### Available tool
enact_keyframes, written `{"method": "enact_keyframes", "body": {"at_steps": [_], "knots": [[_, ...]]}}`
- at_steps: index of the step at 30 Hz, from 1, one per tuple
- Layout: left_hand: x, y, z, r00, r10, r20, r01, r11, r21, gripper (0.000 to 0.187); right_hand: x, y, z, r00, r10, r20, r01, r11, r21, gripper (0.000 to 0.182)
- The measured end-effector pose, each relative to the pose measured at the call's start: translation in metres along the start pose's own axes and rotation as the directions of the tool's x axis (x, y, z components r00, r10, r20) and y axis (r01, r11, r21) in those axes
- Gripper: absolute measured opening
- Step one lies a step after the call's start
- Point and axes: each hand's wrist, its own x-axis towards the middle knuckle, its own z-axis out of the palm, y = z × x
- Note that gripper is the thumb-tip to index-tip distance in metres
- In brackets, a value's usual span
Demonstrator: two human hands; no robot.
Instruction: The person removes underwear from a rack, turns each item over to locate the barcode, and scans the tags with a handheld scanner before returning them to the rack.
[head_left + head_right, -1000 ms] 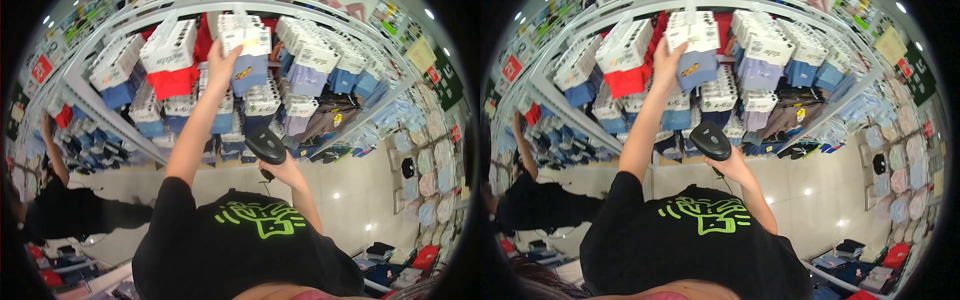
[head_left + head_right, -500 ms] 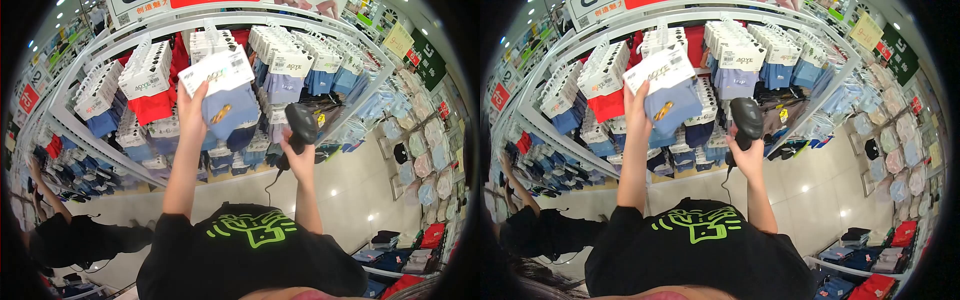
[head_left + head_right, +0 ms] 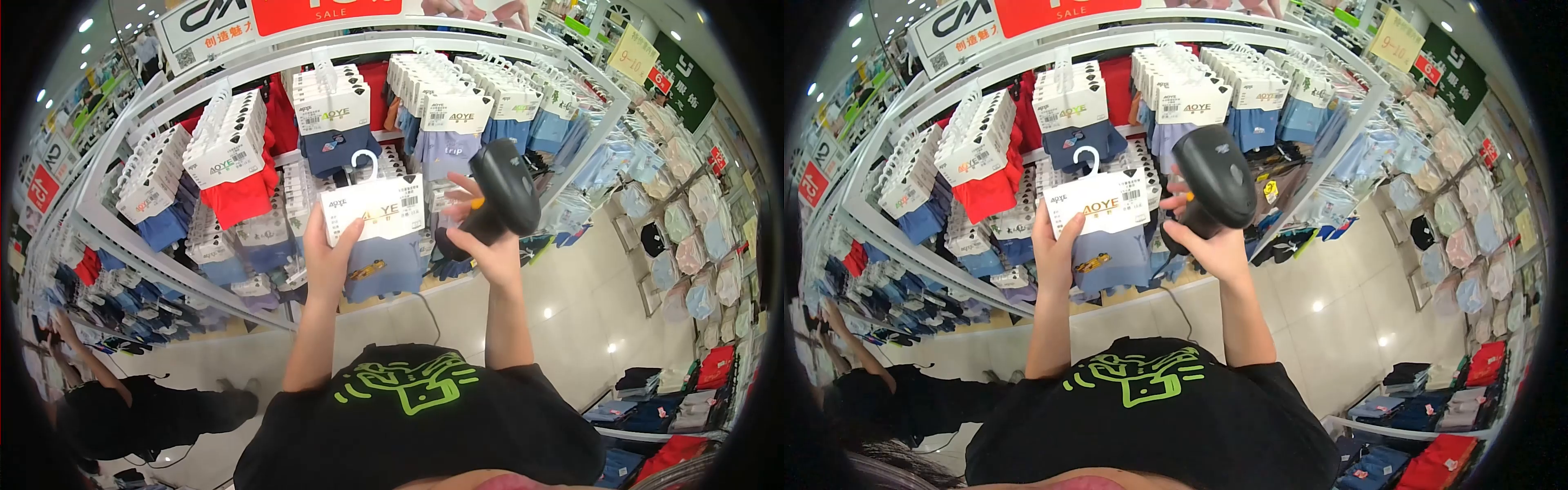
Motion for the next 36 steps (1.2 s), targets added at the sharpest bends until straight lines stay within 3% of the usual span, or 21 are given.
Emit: {"method": "enact_keyframes", "body": {"at_steps": [1, 3, 4, 6, 7, 8, 10, 11, 12, 14, 16, 19, 25, 26, 28, 30, 31, 32, 34, 35, 36], "knots": [[0.0, 0.002, 0.0, 1.0, 0.003, 0.003, -0.003, 1.0, 0.0, 0.033, -0.002, -0.004, -0.001, 0.997, 0.034, 0.07, -0.034, 0.999, 0.004, 0.048], [-0.002, 0.006, 0.001, 0.997, -0.048, 0.054, 0.051, 0.998, -0.049, 0.03, -0.007, -0.006, -0.006, 0.941, 0.256, 0.223, -0.273, 0.96, 0.053, 0.054], [-0.001, 0.005, 0.002, 0.997, -0.048, 0.055, 0.051, 0.998, -0.049, 0.03, -0.006, 0.001, -0.003, 0.95, 0.126, 0.286, -0.135, 0.991, 0.011, 0.058], [-0.001, 0.002, 0.006, 0.981, -0.088, 0.173, 0.105, 0.99, -0.096, 0.03, 0.001, -0.005, 0.008, 0.91, 0.258, 0.325, -0.291, 0.955, 0.056, 0.059], [0.001, 0.001, 0.004, 0.976, -0.093, 0.196, 0.092, 0.996, 0.01, 0.033, 0.005, 0.005, 0.007, 0.899, 0.275, 0.34, -0.29, 0.957, -0.008, 0.059], [0.003, 0.001, 0.003, 0.976, -0.1, 0.195, 0.1, 0.995, 0.011, 0.033, 0.008, 0.011, 0.01, 0.924, 0.247, 0.291, -0.268, 0.963, 0.034, 0.061], [0.005, 0.002, 0.0, 0.932, -0.269, 0.243, 0.299, 0.95, -0.094, 0.039, 0.014, 0.016, 0.008, 0.857, 0.472, 0.209, -0.507, 0.844, 0.173, 0.056], [0.002, -0.015, -0.012, 0.89, -0.314, 0.331, 0.381, 0.911, -0.158, 0.044, 0.015, 0.02, 0.009, 0.86, 0.483, 0.163, -0.509, 0.833, 0.219, 0.046], [0.0, -0.022, -0.015, 0.887, -0.33, 0.322, 0.394, 0.905, -0.158, 0.044, 0.016, 0.023, 0.01, 0.859, 0.499, 0.118, -0.511, 0.818, 0.265, 0.036], [-0.003, -0.032, -0.017, 0.811, -0.331, 0.482, 0.459, 0.871, -0.174, 0.045, 0.02, 0.025, 0.014, 0.814, 0.576, 0.069, -0.549, 0.727, 0.413, 0.034], [-0.004, -0.039, -0.02, 0.812, -0.377, 0.446, 0.499, 0.845, -0.194, 0.043, 0.024, 0.033, 0.012, 0.8, 0.595, 0.074, -0.567, 0.711, 0.417, 0.033], [-0.001, -0.038, -0.029, 0.735, -0.551, 0.394, 0.672, 0.668, -0.319, 0.044, 0.024, 0.049, 0.008, 0.737, 0.662, 0.137, -0.651, 0.64, 0.407, 0.035], [-0.002, -0.041, -0.038, 0.734, -0.512, 0.446, 0.671, 0.649, -0.359, 0.043, 0.022, 0.05, 0.011, 0.729, 0.664, 0.166, -0.665, 0.632, 0.398, 0.035], [-0.004, -0.043, -0.041, 0.735, -0.513, 0.443, 0.67, 0.649, -0.36, 0.043, 0.021, 0.046, 0.015, 0.78, 0.612, 0.127, -0.597, 0.669, 0.443, 0.034], [-0.012, -0.036, -0.039, 0.818, -0.377, 0.434, 0.499, 0.842, -0.208, 0.048, 0.018, 0.044, 0.018, 0.828, 0.554, 0.087, -0.521, 0.704, 0.482, 0.033], [-0.026, 0.01, -0.016, 0.845, -0.193, 0.499, 0.197, 0.979, 0.045, 0.06, 0.015, 0.051, 0.016, 0.862, 0.473, 0.184, -0.415, 0.448, 0.792, 0.037], [-0.027, 0.021, 0.0, 0.859, 0.032, 0.51, -0.135, 0.977, 0.167, 0.064, 0.011, 0.075, 0.012, 0.912, 0.385, 0.141, -0.288, 0.359, 0.888, 0.048], [-0.03, 0.029, 0.017, 0.801, 0.244, 0.546, -0.445, 0.853, 0.272, 0.069, 0.017, 0.066, 0.022, 0.892, 0.086, 0.445, -0.453, 0.146, 0.88, 0.048], [-0.041, 0.043, 0.044, 0.711, 0.336, 0.618, -0.701, 0.397, 0.592, 0.057, 0.02, 0.081, 0.034, 0.846, -0.002, 0.532, -0.519, -0.23, 0.824, 0.043], [-0.044, 0.031, 0.057, 0.71, 0.338, 0.618, -0.702, 0.406, 0.585, 0.057, 0.028, 0.1, 0.046, 0.849, -0.24, 0.472, -0.528, -0.435, 0.729, 0.036], [-0.048, 0.011, 0.068, 0.63, 0.426, 0.65, -0.776, 0.299, 0.556, 0.045, 0.025, 0.099, 0.052, 0.871, -0.259, 0.417, -0.488, -0.544, 0.683, 0.021]]}}
